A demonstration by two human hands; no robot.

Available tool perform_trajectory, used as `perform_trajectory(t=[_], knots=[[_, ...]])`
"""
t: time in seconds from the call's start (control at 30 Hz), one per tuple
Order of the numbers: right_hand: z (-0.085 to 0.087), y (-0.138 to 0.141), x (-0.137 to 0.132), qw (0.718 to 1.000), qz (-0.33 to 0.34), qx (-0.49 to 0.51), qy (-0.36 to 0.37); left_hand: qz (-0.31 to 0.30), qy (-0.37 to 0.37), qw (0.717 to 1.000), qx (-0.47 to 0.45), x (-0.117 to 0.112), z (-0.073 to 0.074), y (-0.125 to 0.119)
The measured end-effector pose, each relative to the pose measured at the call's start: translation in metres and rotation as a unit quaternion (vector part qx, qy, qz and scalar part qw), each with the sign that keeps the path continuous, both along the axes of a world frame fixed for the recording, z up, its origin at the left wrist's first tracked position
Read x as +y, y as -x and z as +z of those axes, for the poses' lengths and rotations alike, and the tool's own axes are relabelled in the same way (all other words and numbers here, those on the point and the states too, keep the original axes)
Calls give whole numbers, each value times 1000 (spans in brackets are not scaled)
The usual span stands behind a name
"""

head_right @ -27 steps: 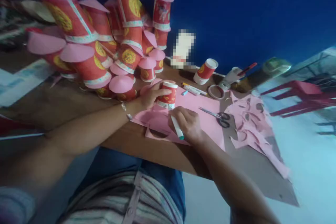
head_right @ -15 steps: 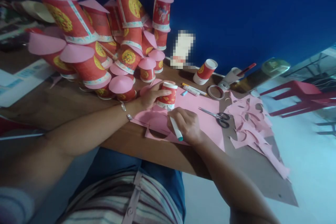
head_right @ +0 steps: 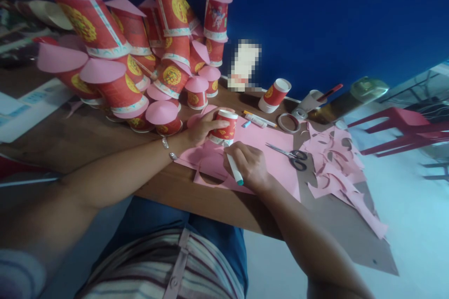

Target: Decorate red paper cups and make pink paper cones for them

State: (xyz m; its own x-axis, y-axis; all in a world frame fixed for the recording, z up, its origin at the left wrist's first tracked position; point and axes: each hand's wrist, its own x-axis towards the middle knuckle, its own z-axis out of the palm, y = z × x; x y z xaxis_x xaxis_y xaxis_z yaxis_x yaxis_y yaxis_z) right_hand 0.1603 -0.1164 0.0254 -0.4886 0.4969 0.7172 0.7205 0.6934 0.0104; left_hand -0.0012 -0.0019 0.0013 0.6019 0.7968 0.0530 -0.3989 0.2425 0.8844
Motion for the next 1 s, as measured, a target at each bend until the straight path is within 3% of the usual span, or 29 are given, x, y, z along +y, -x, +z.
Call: perform_trajectory(t=[1.0], knots=[[-3,-2,0,1000,-23,0,2,8,0,1000,12,-1,1,0]])
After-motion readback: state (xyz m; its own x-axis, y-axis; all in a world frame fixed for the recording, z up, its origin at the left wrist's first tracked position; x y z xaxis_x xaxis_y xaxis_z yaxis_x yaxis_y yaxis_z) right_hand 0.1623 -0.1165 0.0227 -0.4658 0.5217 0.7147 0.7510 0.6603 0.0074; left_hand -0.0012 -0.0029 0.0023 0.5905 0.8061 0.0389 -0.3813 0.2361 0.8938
